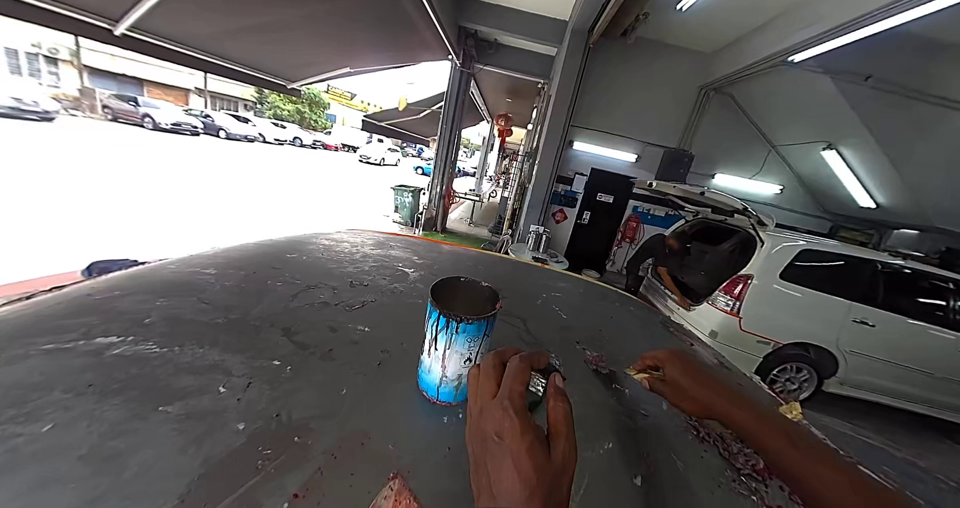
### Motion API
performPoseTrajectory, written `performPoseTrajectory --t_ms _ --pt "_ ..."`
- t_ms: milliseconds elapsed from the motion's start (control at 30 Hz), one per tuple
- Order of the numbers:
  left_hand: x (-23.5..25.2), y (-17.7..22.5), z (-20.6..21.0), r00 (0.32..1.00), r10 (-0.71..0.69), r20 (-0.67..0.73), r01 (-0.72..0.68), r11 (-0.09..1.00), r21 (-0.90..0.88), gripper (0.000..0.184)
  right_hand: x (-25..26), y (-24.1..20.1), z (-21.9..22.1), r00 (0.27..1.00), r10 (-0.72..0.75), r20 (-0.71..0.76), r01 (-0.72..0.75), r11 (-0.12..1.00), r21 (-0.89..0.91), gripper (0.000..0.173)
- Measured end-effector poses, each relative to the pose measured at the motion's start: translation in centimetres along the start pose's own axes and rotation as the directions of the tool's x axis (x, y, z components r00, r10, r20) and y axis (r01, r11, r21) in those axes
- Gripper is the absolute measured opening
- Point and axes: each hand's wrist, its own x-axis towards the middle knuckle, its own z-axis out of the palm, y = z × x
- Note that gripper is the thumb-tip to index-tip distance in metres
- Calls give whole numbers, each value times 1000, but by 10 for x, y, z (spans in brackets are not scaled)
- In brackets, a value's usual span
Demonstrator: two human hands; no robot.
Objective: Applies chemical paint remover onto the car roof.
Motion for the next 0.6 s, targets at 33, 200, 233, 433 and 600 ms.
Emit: performPoseTrajectory --t_ms 33,200,233,433,600 --pt "0 0 0 1000 2 2 -2 1000 1 23 4 0 1 1000 2 -3 -2 1000 -1 29" --pt "-1 0 0 1000 4 4 -4 1000 8 23 8 -3 -3 999 42 -6 -42 998 -40 29" --pt "-1 -1 -2 1000 2 15 -2 1000 12 24 4 -5 -6 998 64 -10 -64 997 -41 29" --pt "-1 -2 -5 997 4 77 -3 1000 -5 30 -96 21 -37 986 65 -155 -61 998 30 31" --pt "-2 1 -5 996 10 92 -7 1000 -26 32 -258 97 9 962 9 -275 6 999 54 36"
